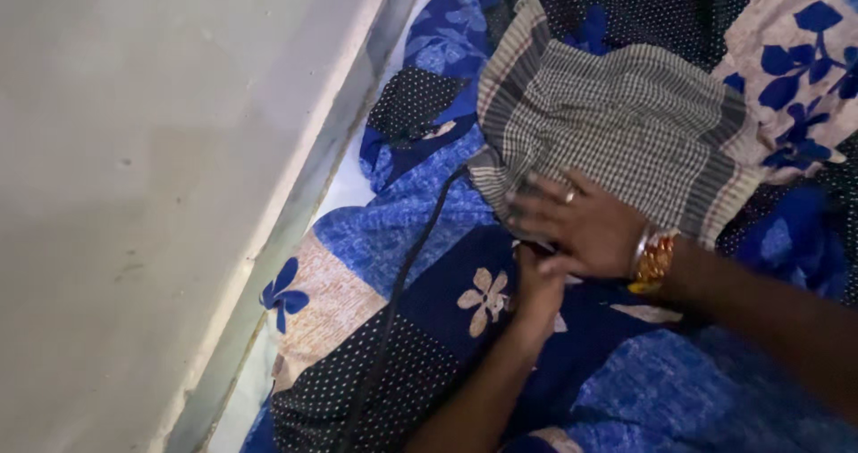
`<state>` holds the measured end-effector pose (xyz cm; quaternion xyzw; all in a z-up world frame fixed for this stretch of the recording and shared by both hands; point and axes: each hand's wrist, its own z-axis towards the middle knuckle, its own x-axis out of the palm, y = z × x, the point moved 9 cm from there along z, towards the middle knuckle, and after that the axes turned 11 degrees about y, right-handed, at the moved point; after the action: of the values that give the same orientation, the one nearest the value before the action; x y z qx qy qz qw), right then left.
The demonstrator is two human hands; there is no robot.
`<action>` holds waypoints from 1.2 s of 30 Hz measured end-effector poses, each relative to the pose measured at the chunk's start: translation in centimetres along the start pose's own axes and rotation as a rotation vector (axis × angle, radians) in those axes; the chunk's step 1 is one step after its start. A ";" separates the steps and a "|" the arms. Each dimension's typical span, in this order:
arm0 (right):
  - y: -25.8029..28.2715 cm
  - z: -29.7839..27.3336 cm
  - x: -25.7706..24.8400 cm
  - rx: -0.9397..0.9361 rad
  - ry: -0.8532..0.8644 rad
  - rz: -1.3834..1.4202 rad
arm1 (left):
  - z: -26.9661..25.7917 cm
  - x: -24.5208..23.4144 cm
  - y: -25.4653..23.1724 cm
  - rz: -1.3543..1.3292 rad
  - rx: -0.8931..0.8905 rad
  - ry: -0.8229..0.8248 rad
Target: The person wipes the exterior and interior surfaces of a sandwich maker using a cloth.
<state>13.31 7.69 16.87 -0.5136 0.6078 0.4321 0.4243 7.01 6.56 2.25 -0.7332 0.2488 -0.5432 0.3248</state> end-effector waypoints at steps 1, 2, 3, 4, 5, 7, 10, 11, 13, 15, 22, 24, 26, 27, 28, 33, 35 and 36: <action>-1.3 0.1 -0.1 0.027 -0.002 -0.023 | 0.2 0.2 -0.1 0.002 -0.002 -0.001; -2.3 0.4 -0.2 0.051 -0.006 -0.037 | 0.1 0.2 -0.4 0.135 -0.006 -0.027; -3.4 0.8 -0.4 0.048 -0.008 -0.026 | -0.1 0.1 -1.0 0.267 -0.011 -0.052; -5.3 0.7 -0.6 0.120 0.022 -0.047 | -0.2 0.3 -1.4 0.267 -0.019 -0.048; -6.9 0.5 -0.6 0.191 0.053 -0.068 | -0.3 0.3 -0.8 0.171 -0.147 -0.042; -9.7 -0.1 -1.2 0.262 0.076 -0.059 | 0.0 1.2 -1.3 0.080 -0.259 -0.022; -14.2 -0.6 -0.8 0.387 0.114 0.027 | -1.0 1.1 -1.8 0.004 -0.330 -0.134; -15.6 -1.0 0.0 0.439 0.139 0.109 | -0.8 1.0 -2.4 0.055 -0.259 -0.119; -17.8 -2.1 1.2 0.522 0.127 0.187 | -0.7 1.0 -2.5 0.104 -0.196 -0.098; -19.2 -3.4 2.4 0.604 0.113 0.261 | -0.7 0.7 -1.8 0.057 -0.200 -0.112; -17.1 -12.8 2.9 0.938 0.110 0.400 | -0.4 1.6 -3.0 0.028 -0.204 -0.023; -14.4 -15.0 3.4 0.978 0.094 0.417 | -1.2 1.0 -1.5 -0.003 -0.413 -0.105; -11.6 -16.5 3.2 0.965 0.035 0.232 | -0.9 1.3 -1.8 -0.024 -0.337 -0.060; -10.3 -17.2 3.9 0.972 0.034 0.226 | -0.6 1.5 -2.1 -0.041 -0.262 -0.023; -8.6 -17.3 4.1 0.924 0.016 0.166 | -0.5 1.5 -1.7 -0.045 -0.260 -0.015; -1.5 -14.9 3.3 0.623 0.027 0.008 | -0.8 0.9 -0.1 -0.078 -0.355 -0.080; 0.6 -12.1 1.8 0.422 -0.078 -0.013 | -0.7 1.2 -0.3 -0.059 -0.387 -0.091; -0.5 -10.8 1.6 0.421 -0.082 -0.009 | -0.8 1.0 -0.4 -0.039 -0.413 -0.106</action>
<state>12.80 -3.13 18.20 -0.3984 0.6646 0.3145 0.5484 6.53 5.97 3.39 -0.8163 0.3233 -0.4475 0.1698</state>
